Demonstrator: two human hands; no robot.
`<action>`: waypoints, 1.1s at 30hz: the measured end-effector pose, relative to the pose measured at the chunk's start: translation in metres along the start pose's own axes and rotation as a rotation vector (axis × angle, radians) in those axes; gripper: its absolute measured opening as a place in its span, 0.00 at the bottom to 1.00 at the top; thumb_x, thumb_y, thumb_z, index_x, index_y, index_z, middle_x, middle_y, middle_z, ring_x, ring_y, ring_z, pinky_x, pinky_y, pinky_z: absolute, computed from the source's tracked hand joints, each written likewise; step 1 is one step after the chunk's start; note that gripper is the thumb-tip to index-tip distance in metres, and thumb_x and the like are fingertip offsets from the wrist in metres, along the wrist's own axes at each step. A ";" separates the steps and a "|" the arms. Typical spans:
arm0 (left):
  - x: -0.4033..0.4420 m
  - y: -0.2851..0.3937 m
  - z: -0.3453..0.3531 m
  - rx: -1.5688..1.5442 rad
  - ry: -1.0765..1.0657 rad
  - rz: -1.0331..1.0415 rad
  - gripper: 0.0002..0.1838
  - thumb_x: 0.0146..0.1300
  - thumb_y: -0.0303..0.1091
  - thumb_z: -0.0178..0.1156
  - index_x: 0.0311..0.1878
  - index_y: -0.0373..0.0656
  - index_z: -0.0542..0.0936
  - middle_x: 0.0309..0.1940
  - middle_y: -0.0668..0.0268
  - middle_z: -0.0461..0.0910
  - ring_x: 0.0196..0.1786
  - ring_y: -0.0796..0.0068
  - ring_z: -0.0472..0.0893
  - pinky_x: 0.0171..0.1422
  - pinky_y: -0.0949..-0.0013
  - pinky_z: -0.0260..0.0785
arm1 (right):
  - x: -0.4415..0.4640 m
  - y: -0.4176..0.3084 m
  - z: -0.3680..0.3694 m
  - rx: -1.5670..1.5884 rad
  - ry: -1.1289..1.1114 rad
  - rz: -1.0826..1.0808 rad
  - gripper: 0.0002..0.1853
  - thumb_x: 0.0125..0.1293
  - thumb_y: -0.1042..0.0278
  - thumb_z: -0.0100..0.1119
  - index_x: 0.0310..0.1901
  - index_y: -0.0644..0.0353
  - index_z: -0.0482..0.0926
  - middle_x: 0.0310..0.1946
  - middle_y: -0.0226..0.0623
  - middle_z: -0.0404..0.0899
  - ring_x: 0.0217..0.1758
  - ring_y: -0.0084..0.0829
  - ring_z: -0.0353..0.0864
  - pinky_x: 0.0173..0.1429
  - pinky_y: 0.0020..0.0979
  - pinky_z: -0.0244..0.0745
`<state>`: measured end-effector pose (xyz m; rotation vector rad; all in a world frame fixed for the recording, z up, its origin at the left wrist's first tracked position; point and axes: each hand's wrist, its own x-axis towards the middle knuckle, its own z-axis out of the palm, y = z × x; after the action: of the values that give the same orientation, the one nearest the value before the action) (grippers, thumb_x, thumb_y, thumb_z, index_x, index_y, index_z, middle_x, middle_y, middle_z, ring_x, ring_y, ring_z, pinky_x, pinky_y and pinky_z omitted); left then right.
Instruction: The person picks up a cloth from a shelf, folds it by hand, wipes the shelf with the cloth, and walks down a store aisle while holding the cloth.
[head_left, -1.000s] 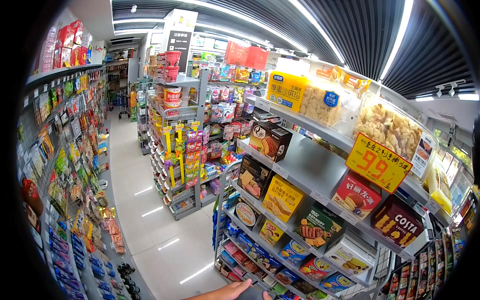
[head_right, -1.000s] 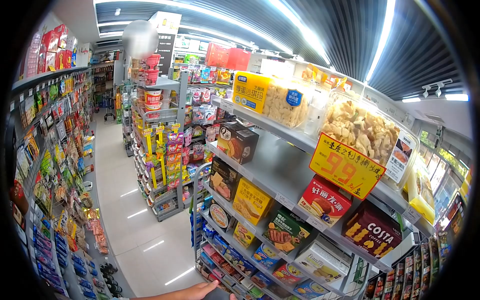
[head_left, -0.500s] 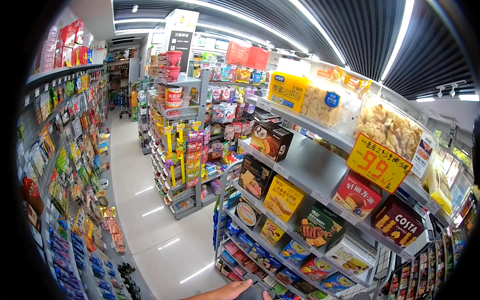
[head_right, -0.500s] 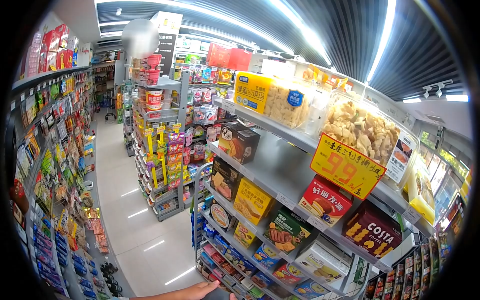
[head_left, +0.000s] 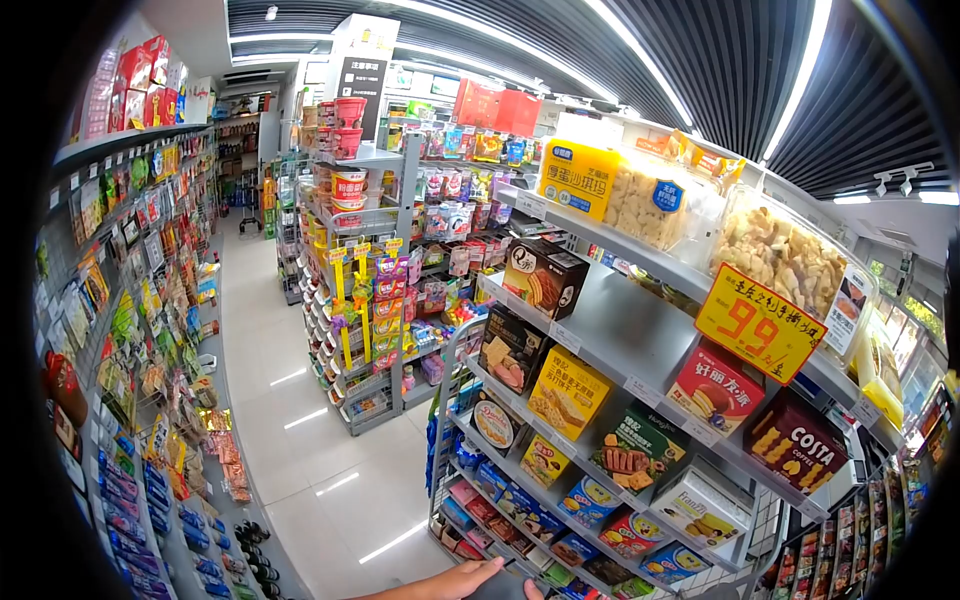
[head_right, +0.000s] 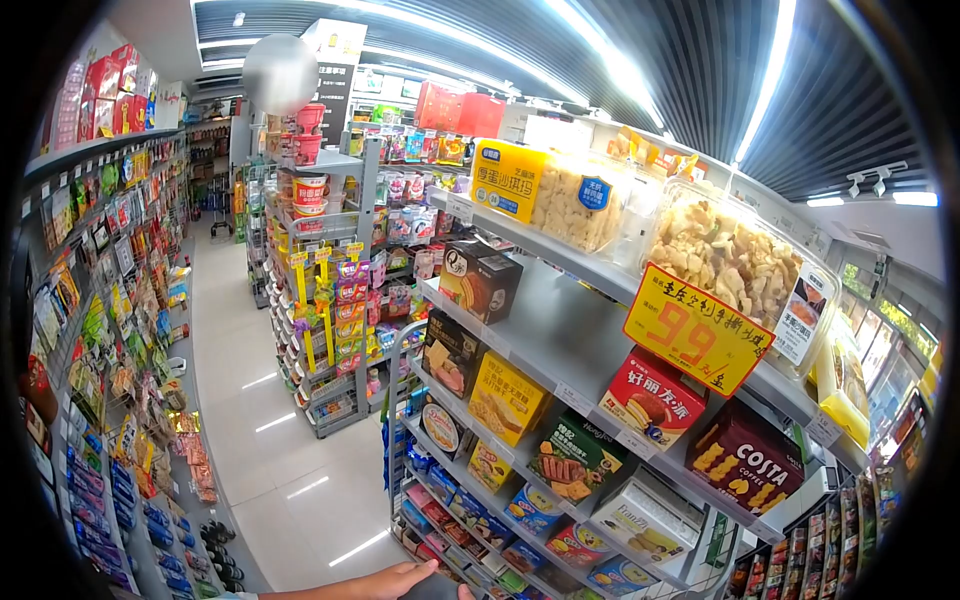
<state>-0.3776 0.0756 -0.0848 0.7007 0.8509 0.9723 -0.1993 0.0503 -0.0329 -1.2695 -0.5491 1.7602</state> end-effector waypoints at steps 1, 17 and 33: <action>0.000 0.001 0.000 -0.005 0.000 -0.014 0.25 0.82 0.53 0.50 0.56 0.39 0.84 0.48 0.65 0.87 0.49 0.73 0.86 0.59 0.66 0.79 | -0.001 -0.001 0.001 0.000 0.005 0.004 0.29 0.75 0.49 0.63 0.69 0.61 0.75 0.62 0.38 0.81 0.64 0.36 0.80 0.67 0.37 0.75; 0.000 -0.007 -0.008 0.009 0.012 -0.057 0.25 0.82 0.54 0.50 0.58 0.40 0.83 0.48 0.65 0.87 0.49 0.73 0.85 0.59 0.67 0.78 | -0.008 -0.006 0.006 -0.025 -0.032 -0.007 0.28 0.75 0.50 0.63 0.68 0.61 0.75 0.62 0.37 0.81 0.63 0.35 0.81 0.66 0.36 0.76; -0.018 0.021 0.014 0.204 0.020 0.075 0.24 0.82 0.52 0.52 0.60 0.39 0.82 0.48 0.67 0.86 0.52 0.77 0.83 0.62 0.69 0.75 | -0.010 -0.009 0.005 -0.060 0.030 0.025 0.32 0.73 0.47 0.66 0.69 0.61 0.74 0.62 0.38 0.80 0.63 0.35 0.80 0.66 0.36 0.76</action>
<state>-0.3798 0.0659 -0.0549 0.9037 0.9560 0.9692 -0.1996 0.0469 -0.0186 -1.3476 -0.5746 1.7535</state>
